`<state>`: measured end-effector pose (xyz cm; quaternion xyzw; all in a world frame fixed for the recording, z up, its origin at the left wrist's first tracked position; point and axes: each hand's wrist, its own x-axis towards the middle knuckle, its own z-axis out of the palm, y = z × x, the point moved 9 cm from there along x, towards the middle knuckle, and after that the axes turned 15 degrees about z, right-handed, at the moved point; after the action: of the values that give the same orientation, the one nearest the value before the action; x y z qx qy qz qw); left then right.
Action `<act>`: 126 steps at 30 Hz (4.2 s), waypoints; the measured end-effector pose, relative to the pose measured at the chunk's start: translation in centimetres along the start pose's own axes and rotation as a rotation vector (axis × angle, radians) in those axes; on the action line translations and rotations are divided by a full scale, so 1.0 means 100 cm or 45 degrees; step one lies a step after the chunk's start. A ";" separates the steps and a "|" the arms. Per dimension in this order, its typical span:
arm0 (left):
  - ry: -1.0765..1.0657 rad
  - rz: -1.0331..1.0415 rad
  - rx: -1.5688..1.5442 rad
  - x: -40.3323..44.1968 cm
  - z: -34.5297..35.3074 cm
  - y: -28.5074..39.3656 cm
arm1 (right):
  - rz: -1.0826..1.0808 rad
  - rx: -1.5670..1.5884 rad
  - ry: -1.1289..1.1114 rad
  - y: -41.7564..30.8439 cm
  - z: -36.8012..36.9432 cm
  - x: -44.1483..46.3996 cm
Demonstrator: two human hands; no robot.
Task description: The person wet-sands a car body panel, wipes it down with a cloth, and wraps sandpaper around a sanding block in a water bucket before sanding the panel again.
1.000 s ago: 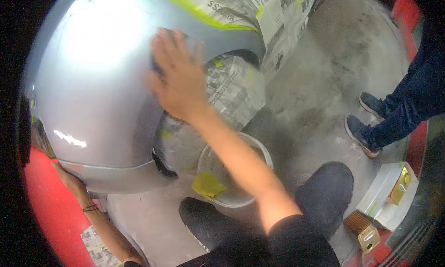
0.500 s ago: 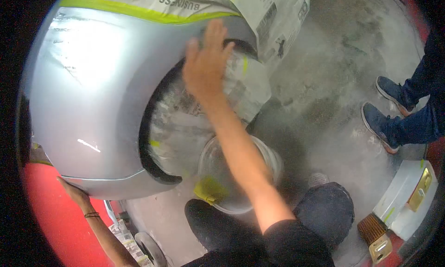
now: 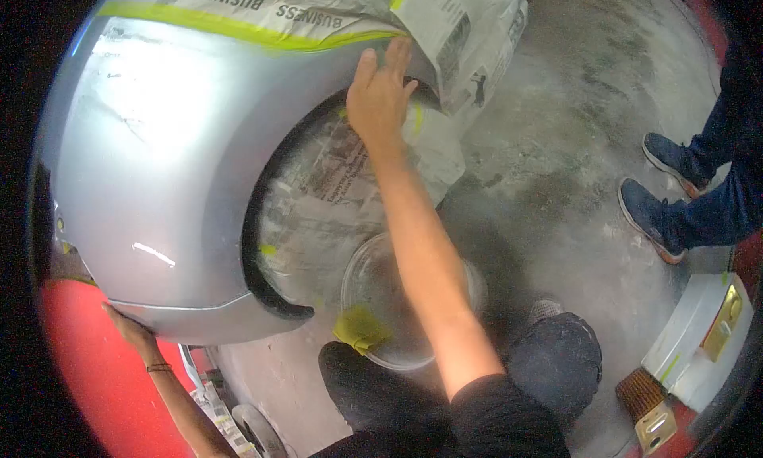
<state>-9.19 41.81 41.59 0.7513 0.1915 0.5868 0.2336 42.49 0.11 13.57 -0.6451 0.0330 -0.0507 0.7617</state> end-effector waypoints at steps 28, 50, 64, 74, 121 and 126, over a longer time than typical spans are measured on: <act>0.002 0.231 0.356 -0.018 0.014 0.041 | -1.333 -0.762 -0.642 -0.012 0.118 -0.350; -0.242 0.118 0.171 -0.022 0.015 0.042 | -1.614 -0.860 -0.628 -0.098 0.146 -0.387; -0.176 0.194 0.053 -0.024 0.021 0.041 | -1.293 -0.734 -0.203 -0.313 0.183 -0.252; -0.105 0.295 0.100 -0.021 0.016 0.052 | -1.215 -0.656 -0.253 -0.373 0.179 -0.203; -0.132 0.262 0.137 -0.021 0.020 0.050 | -1.261 -0.720 0.070 -0.407 0.202 -0.190; -0.108 0.241 0.104 -0.020 0.021 0.047 | -1.097 -0.753 0.154 -0.443 0.218 -0.151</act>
<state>-7.54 36.60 42.30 0.7990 0.1334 0.5658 0.1542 28.45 16.08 60.60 -0.7836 -0.1784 -0.3850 0.4538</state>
